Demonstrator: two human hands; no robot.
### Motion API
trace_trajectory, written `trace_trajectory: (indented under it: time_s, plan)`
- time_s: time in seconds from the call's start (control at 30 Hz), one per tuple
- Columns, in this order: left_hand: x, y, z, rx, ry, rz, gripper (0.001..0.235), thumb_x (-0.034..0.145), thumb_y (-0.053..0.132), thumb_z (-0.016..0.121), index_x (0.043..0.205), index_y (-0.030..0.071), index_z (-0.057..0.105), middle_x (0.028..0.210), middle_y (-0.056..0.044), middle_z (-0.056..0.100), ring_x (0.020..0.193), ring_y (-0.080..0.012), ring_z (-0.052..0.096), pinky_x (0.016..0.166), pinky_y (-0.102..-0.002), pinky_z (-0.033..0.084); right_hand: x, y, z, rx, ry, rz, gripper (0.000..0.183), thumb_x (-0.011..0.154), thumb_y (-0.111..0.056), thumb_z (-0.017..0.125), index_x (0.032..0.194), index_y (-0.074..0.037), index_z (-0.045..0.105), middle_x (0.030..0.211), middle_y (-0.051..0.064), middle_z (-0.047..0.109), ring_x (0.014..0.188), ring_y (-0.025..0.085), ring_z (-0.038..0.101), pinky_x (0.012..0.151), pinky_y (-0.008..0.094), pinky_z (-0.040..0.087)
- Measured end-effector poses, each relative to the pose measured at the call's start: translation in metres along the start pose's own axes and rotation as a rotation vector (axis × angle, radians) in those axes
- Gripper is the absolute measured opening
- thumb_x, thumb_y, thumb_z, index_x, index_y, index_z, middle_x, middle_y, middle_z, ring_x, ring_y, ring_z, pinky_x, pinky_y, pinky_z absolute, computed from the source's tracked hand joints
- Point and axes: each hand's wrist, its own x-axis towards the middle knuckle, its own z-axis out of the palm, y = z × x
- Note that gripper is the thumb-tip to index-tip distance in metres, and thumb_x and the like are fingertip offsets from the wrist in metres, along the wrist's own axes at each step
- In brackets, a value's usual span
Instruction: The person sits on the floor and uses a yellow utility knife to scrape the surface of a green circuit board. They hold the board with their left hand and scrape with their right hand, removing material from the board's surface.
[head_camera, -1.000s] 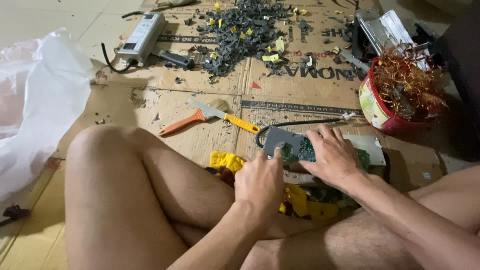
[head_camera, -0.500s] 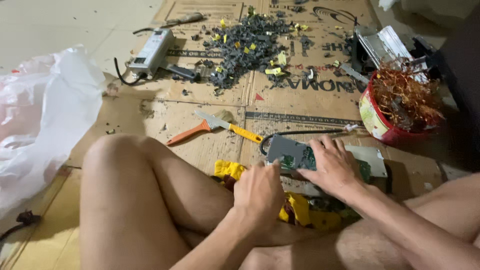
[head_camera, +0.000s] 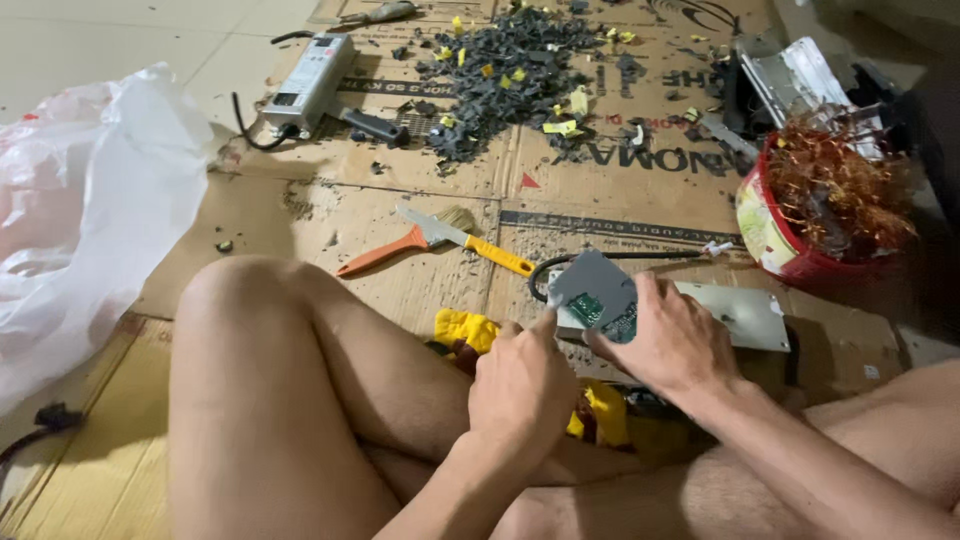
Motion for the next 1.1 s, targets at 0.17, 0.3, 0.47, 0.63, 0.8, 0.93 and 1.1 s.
trace_trajectory:
  time_s: [0.17,0.3,0.47,0.63,0.8,0.93,1.1]
  plan:
    - [0.010,0.002,0.006,0.112,-0.025,0.080,0.042,0.094,0.009,0.039,0.131,0.020,0.057,0.113,-0.021,0.062,0.101,-0.0442,0.064,0.079,-0.055,0.056,-0.004,0.000,0.005,-0.010,0.049,-0.065,0.095,0.071,-0.091,0.041,0.120,-0.011,0.047,0.090,0.014,0.065,0.075,0.036,0.064,0.058,0.051,0.053]
    - [0.017,0.007,0.015,0.244,0.028,0.146,0.048,0.095,0.006,0.050,0.141,0.016,0.059,0.116,-0.026,0.067,0.102,-0.0435,0.070,0.078,-0.060,0.062,-0.007,0.003,-0.009,0.043,-0.023,-0.101,0.117,0.075,-0.096,0.044,0.146,-0.003,0.043,0.114,0.024,0.069,0.108,0.037,0.071,0.088,0.052,0.061]
    - [0.017,0.001,0.023,0.176,0.042,0.172,0.054,0.095,-0.002,0.047,0.148,0.011,0.051,0.123,-0.029,0.063,0.099,-0.0483,0.070,0.076,-0.063,0.061,-0.020,-0.017,-0.028,0.196,-0.037,-0.045,0.090,0.089,-0.058,0.065,0.150,0.005,0.038,0.112,0.033,0.067,0.105,0.044,0.070,0.093,0.058,0.056]
    - [0.022,0.001,0.029,0.151,0.079,0.171,0.055,0.094,-0.002,0.049,0.147,0.012,0.051,0.122,-0.027,0.063,0.097,-0.0488,0.070,0.075,-0.065,0.061,-0.019,-0.018,-0.034,0.144,-0.062,-0.062,0.104,0.082,-0.081,0.058,0.144,0.000,0.045,0.108,0.030,0.069,0.100,0.042,0.073,0.084,0.059,0.059]
    - [0.037,0.011,0.034,-0.188,0.069,0.032,0.044,0.092,0.016,0.058,0.136,0.022,0.061,0.117,-0.024,0.067,0.099,-0.0474,0.071,0.076,-0.060,0.061,0.010,0.004,0.003,0.087,-0.239,0.158,0.062,0.096,-0.022,0.035,0.158,-0.019,0.028,0.116,0.020,0.073,0.109,0.041,0.071,0.094,0.060,0.052]
    - [0.046,0.010,0.040,-0.165,0.070,0.021,0.050,0.087,0.019,0.070,0.136,0.021,0.062,0.116,-0.024,0.068,0.102,-0.0468,0.071,0.081,-0.059,0.061,0.005,-0.006,-0.015,0.152,-0.237,0.182,0.062,0.090,-0.025,0.037,0.152,-0.018,0.035,0.110,0.023,0.075,0.104,0.044,0.073,0.092,0.059,0.052]
    - [0.038,0.002,0.029,0.021,0.080,0.156,0.053,0.097,0.017,0.061,0.148,0.021,0.049,0.123,-0.020,0.061,0.109,-0.0470,0.066,0.088,-0.064,0.058,-0.014,-0.024,-0.038,0.139,-0.182,0.130,0.072,0.082,-0.021,0.055,0.150,-0.016,0.035,0.094,0.021,0.075,0.090,0.043,0.076,0.084,0.061,0.053]
